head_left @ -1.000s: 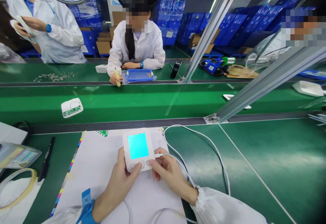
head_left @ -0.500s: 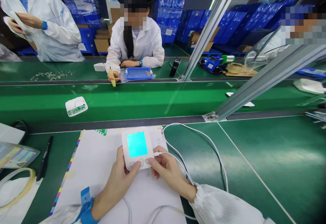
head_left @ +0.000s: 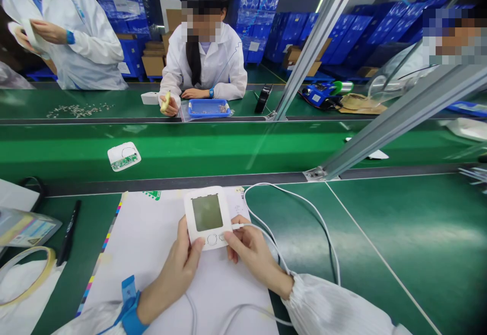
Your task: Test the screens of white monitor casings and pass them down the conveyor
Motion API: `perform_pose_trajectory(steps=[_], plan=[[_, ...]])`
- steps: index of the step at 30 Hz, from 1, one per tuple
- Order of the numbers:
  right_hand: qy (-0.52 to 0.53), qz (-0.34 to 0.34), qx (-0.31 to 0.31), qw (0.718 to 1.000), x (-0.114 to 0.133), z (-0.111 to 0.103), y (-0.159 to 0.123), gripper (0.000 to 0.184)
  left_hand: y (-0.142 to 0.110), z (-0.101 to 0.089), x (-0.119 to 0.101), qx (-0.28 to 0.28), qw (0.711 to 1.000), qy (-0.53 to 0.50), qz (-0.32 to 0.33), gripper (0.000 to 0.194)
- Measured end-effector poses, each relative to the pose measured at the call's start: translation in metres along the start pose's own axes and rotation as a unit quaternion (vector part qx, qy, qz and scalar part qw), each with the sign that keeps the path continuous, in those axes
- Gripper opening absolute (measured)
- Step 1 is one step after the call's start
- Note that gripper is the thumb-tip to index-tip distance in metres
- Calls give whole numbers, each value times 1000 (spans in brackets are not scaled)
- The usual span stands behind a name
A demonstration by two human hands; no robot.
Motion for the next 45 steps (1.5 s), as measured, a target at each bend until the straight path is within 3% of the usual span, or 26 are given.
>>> perform_pose_trajectory(steps=[3, 24, 30, 34, 37, 40, 45], plan=[[1, 5, 0, 1000, 1, 1, 0, 42, 0, 6, -3, 36, 999, 27, 6, 41], [9, -14, 6, 1000, -2, 1, 0, 38, 0, 4, -2, 26, 999, 29, 6, 40], [1, -38, 4, 999, 0, -1, -2, 40, 4, 0, 5, -8, 995, -88, -45, 43], [-32, -37, 4, 999, -1, 2, -3, 53, 21, -10, 10, 2, 981, -175, -78, 52], [-26, -32, -11, 999, -3, 3, -2, 58, 41, -33, 7, -14, 972, -217, -90, 50], [-10, -36, -26, 999, -4, 4, -1, 62, 67, -55, -5, -42, 965, -247, -73, 46], [-16, -37, 0, 999, -9, 8, 1, 63, 121, -85, -28, -98, 964, -245, -29, 28]])
Point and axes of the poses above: each hand's wrist, its own y-axis towards the middle knuckle, its own z-axis out of the palm, x = y × z, the point moved 9 cm from there along y, towards the middle knuckle, and after that the axes turned 2 degrees about y, right-handed, at the moved point
